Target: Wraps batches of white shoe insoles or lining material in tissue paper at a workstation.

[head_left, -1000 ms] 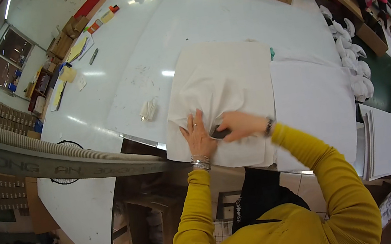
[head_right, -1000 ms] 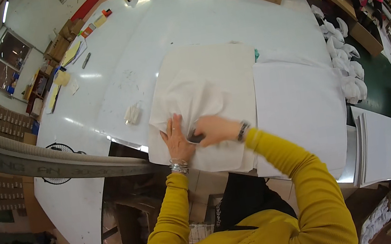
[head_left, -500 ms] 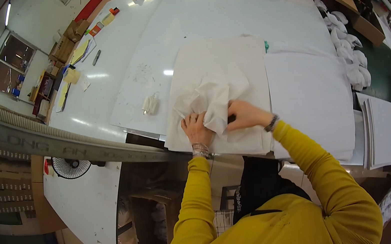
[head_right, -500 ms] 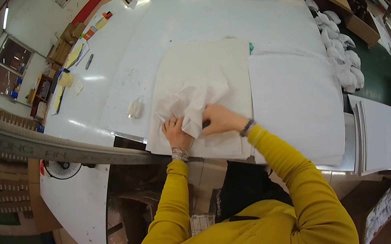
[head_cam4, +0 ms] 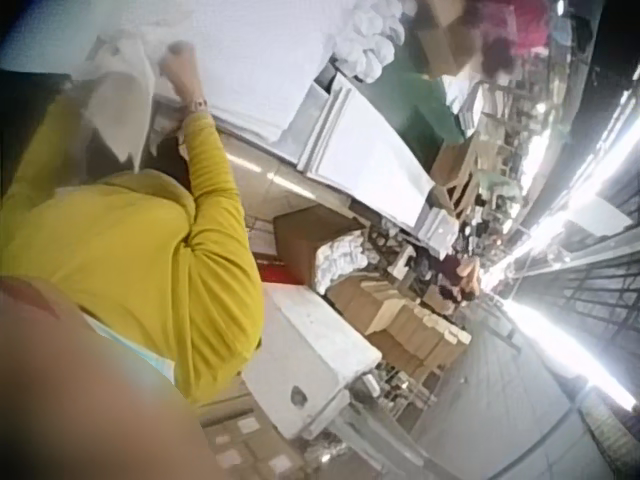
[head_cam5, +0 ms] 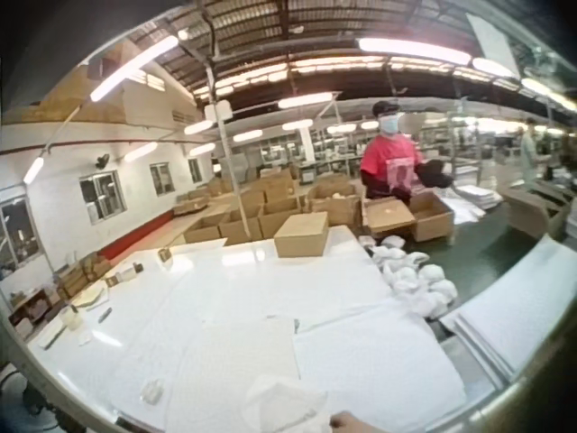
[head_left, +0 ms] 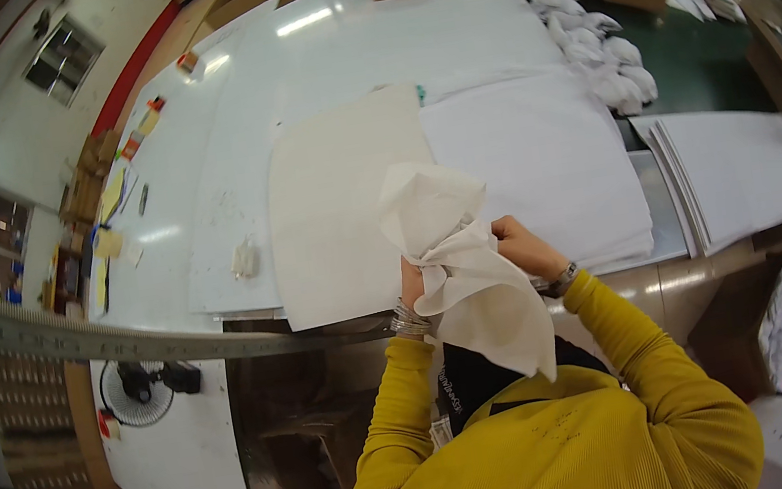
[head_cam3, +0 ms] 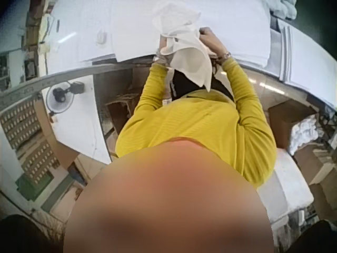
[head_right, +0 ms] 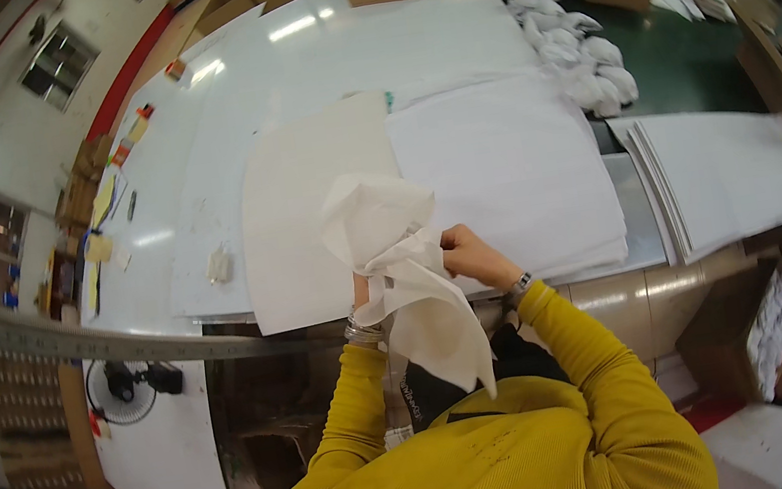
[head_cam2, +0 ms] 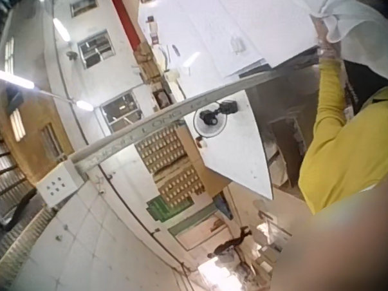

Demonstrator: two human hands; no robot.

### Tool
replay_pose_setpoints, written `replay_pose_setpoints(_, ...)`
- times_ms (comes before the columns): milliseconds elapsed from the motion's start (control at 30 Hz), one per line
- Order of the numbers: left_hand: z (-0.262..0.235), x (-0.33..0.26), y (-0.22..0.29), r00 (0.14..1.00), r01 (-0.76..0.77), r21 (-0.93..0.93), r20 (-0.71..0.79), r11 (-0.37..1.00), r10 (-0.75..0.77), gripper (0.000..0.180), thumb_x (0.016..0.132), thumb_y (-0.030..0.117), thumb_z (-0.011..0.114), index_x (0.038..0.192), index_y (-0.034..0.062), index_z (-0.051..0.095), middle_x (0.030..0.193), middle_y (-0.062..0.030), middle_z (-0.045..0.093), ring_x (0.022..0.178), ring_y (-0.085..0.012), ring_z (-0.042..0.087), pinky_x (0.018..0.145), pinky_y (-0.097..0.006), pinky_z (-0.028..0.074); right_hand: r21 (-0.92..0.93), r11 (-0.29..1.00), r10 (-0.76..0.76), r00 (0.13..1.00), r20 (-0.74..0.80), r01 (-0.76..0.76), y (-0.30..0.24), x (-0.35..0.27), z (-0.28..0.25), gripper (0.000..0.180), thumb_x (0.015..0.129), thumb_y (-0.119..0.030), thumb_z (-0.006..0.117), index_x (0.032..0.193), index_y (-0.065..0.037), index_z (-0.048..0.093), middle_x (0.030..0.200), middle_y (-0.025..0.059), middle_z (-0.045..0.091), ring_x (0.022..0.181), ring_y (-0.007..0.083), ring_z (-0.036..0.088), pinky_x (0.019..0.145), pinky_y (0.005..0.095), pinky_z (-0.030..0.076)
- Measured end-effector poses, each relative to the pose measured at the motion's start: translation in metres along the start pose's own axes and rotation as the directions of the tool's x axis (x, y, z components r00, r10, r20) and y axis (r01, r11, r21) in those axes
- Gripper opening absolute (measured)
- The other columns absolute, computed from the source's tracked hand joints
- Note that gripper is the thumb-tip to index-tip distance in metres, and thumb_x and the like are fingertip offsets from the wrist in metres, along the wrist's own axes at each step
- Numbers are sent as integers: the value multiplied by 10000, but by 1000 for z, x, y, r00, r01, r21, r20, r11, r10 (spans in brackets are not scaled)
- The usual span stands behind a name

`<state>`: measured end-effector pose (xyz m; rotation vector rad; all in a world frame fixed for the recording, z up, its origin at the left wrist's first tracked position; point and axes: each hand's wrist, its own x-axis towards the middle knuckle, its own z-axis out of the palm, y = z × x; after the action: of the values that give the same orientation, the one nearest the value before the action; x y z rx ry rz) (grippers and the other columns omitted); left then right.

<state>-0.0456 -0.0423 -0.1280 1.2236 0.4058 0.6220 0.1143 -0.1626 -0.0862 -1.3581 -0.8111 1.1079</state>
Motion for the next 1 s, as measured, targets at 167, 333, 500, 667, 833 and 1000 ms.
replay_pose_setpoints(167,43,30,7,964,-179,-2,-199,984,175,351,766,72,650,1096,-17,567,1018,-83,637,910,-162,600,783,-302,487,-345,939,-57,990,-129,9,-17,-60,-86,295,744,-171,679,956,33,664,854,59,632,698,107,564,660,244,473)
replay_pose_setpoints(333,77,105,39,815,-428,545,-111,721,568,587,658,-86,611,1216,68,518,1166,-130,546,922,-233,603,813,-320,510,-693,708,-228,887,-402,-132,-14,-116,-130,435,647,-215,722,1027,-14,657,853,114,530,787,244,566,712,312,480)
replay_pose_setpoints(500,151,107,-13,769,-504,859,494,-91,405,579,660,83,657,1220,202,570,1246,-96,533,1048,-283,496,953,-407,378,-844,485,-367,823,-433,-227,32,-121,-128,427,646,-230,711,1027,-43,658,867,130,489,837,298,517,741,371,452)
replay_pose_setpoints(667,169,74,-61,778,-610,792,592,28,212,470,755,208,648,1217,187,563,1332,-122,473,1053,-332,507,896,-449,397,-884,401,-427,805,-412,-239,56,-123,-123,394,662,-238,694,1026,-89,666,865,139,485,857,305,510,734,385,442)
replay_pose_setpoints(833,168,104,-56,850,-503,793,380,345,366,307,745,178,713,1011,104,579,1171,-212,513,949,-371,546,799,-444,448,-845,487,-360,829,-427,-223,41,-99,-130,350,653,-242,684,972,-98,684,909,146,533,907,317,528,777,409,449)
replay_pose_setpoints(1000,166,75,-42,775,-627,741,625,238,96,443,704,292,741,1066,100,571,1313,-246,370,1195,-451,371,1004,-527,311,-712,677,-271,835,-479,-189,45,-78,-155,354,637,-236,675,944,-62,693,941,172,610,922,326,565,805,372,472)
